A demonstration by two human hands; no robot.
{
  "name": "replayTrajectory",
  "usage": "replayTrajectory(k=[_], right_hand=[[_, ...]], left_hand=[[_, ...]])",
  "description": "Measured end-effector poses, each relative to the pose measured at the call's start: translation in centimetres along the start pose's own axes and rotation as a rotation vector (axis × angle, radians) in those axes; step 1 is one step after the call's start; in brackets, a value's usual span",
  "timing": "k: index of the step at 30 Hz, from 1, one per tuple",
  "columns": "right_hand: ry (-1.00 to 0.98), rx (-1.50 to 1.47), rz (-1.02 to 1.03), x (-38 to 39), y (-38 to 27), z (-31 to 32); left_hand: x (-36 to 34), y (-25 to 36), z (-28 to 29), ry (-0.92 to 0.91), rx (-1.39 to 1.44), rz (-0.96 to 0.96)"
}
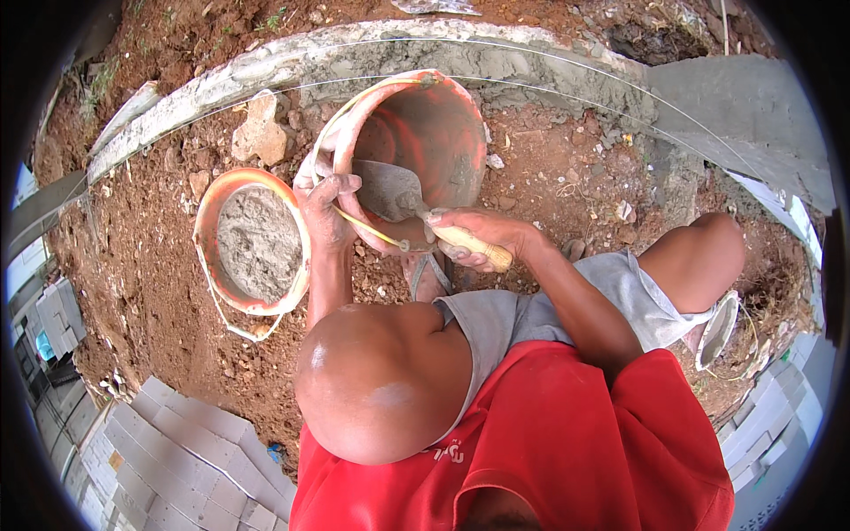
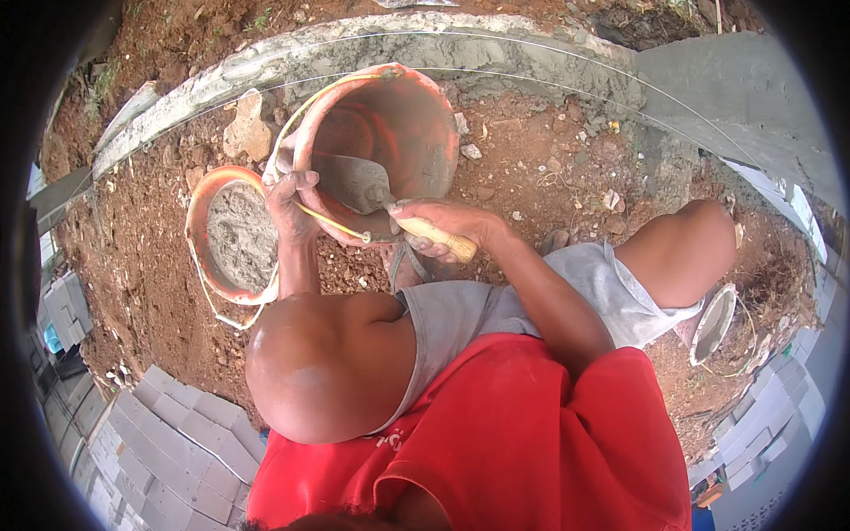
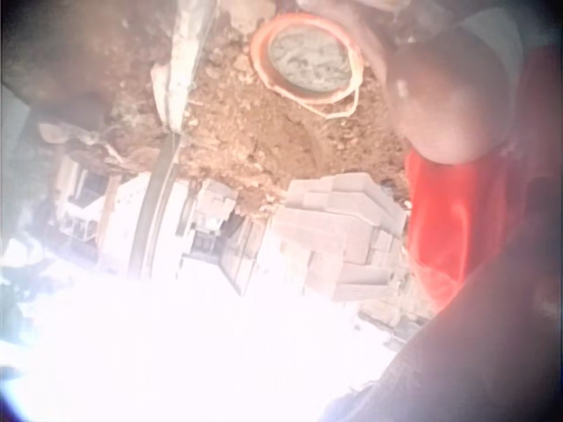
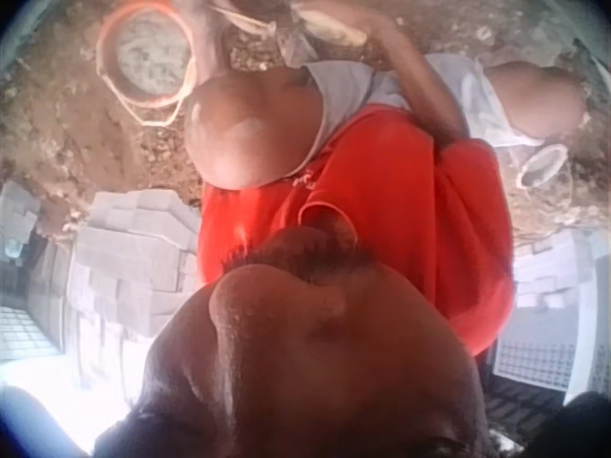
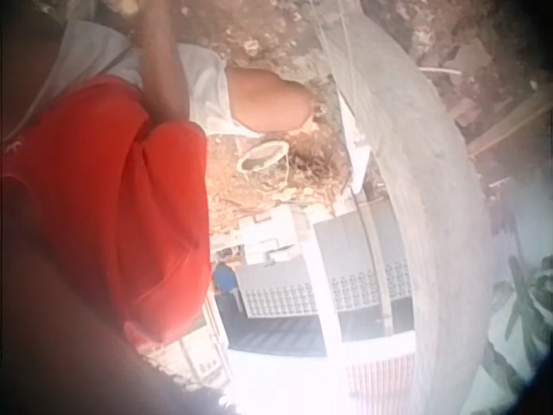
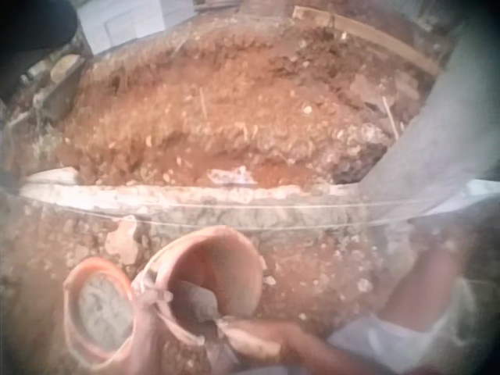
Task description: The person scoops wet cement from a bucket using a trowel and applies it to a narrow trench along a concrete edge. The person repeatedly fills the trench with cement and smooths the surface with the trowel.
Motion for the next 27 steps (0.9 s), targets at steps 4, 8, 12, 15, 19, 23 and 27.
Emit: replayTrajectory(k=[4, 8, 12, 15, 19, 23, 27], right_hand=[[0.103, -0.08, 0.091, 4.3, -2.9, 2.3], [0.644, 0.271, 0.545, 9.0, -11.2, 5.7], [1.301, 1.06, 0.738, 9.1, -16.9, 12.0], [1.425, 1.257, 0.479, 8.8, -17.9, 14.2], [1.54, 1.065, 0.731, 8.6, -16.7, 12.5], [1.235, 0.557, 0.736, 8.5, -13.5, 11.7], [1.191, 0.495, 0.646, 7.4, -11.5, 12.1]], left_hand=[[-0.3, -1.5, 2.9, 0.107, 0.337, 0.079], [2.2, 0.4, 3.8, 0.244, 0.416, 0.128], [2.3, 0.1, 4.2, 0.172, 0.392, 0.127], [3.3, 1.5, 3.1, 0.173, 0.377, 0.112], [4.4, 4.8, 5.5, 0.25, 0.409, 0.071], [3.6, 8.6, 7.2, 0.24, 0.525, 0.038], [1.9, 13.7, 8.0, 0.142, 0.621, -0.047]])
Point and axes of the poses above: each hand's wrist, its own x-axis away from the middle knuckle, its own z-axis out of the back of the hand, y = z × x, the point moved 7 cm from there along -x, towards the middle knuckle, and after that the axes turned 15 degrees about y, right-handed, at the moved point
